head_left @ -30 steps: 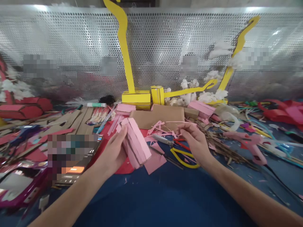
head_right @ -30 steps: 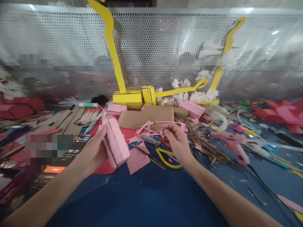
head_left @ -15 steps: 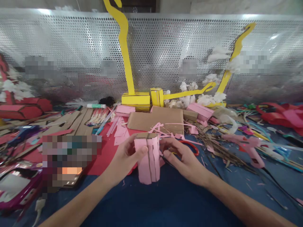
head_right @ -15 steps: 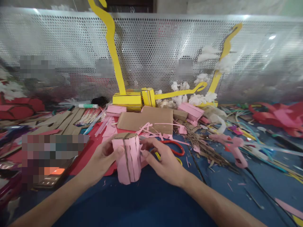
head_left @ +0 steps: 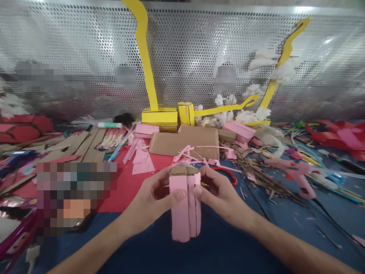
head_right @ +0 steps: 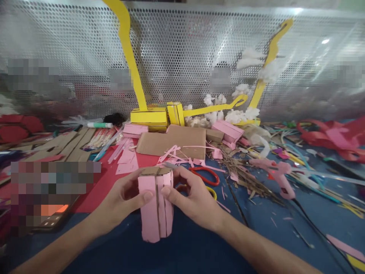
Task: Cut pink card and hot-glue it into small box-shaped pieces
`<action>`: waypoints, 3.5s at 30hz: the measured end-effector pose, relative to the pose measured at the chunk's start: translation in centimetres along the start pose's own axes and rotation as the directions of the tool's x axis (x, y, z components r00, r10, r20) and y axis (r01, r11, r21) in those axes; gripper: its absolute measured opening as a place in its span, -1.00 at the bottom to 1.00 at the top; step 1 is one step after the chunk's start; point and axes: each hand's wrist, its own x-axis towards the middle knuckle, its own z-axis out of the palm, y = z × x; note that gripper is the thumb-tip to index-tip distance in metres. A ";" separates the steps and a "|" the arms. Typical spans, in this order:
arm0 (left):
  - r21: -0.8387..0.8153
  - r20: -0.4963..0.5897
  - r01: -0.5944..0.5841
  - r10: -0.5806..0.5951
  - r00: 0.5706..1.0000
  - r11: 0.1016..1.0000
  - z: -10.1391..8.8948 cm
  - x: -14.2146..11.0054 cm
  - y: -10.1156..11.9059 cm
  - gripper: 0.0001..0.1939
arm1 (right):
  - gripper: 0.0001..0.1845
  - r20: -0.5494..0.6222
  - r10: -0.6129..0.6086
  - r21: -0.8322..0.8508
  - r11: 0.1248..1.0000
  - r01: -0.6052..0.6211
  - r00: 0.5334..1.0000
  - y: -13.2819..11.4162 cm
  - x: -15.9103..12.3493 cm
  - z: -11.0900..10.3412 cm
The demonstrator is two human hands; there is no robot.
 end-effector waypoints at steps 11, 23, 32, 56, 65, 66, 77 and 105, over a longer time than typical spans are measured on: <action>0.004 0.010 -0.088 0.088 0.996 0.996 0.9 -0.7 0.2 -0.54 | -0.72 -0.063 -0.078 -0.064 0.995 0.074 0.995 -0.3 -0.6 0.3; 0.296 -0.016 -0.274 0.291 0.957 0.915 0.4 -1.5 -0.6 -0.34 | -0.50 -0.029 -0.265 -0.154 0.954 0.257 0.964 -0.2 -1.5 -0.2; 0.385 0.035 -0.303 0.314 0.949 0.872 0.0 -1.6 -1.2 -0.35 | -0.45 -0.012 -0.293 -0.105 0.951 0.291 0.956 -0.1 -1.4 -0.7; 0.435 0.053 -0.160 0.153 0.987 0.886 0.3 -0.8 -0.5 -0.30 | -0.57 -0.042 -0.258 -0.167 0.954 0.248 0.965 0.0 -1.3 -0.4; 0.187 -0.071 -0.030 0.044 0.997 0.982 1.0 -0.6 -1.1 -0.28 | -0.54 -0.085 -0.220 -0.302 0.935 0.185 0.972 -1.3 0.3 -2.7; 0.124 -0.130 -0.024 0.041 0.991 0.992 1.0 -0.4 -1.2 -0.31 | -0.59 -0.107 -0.127 -0.431 0.900 0.069 0.986 -1.5 0.7 -3.8; -0.280 -0.499 -0.022 -0.126 0.858 0.960 -0.2 1.5 -0.5 -0.32 | -0.68 0.039 0.327 -0.911 0.400 -0.101 0.944 -0.1 1.0 -8.2; 0.231 -0.210 -0.062 0.112 0.971 0.971 -2.2 0.3 0.7 -0.45 | -0.48 0.058 -0.091 -0.776 0.622 0.102 0.994 -2.6 1.4 -6.7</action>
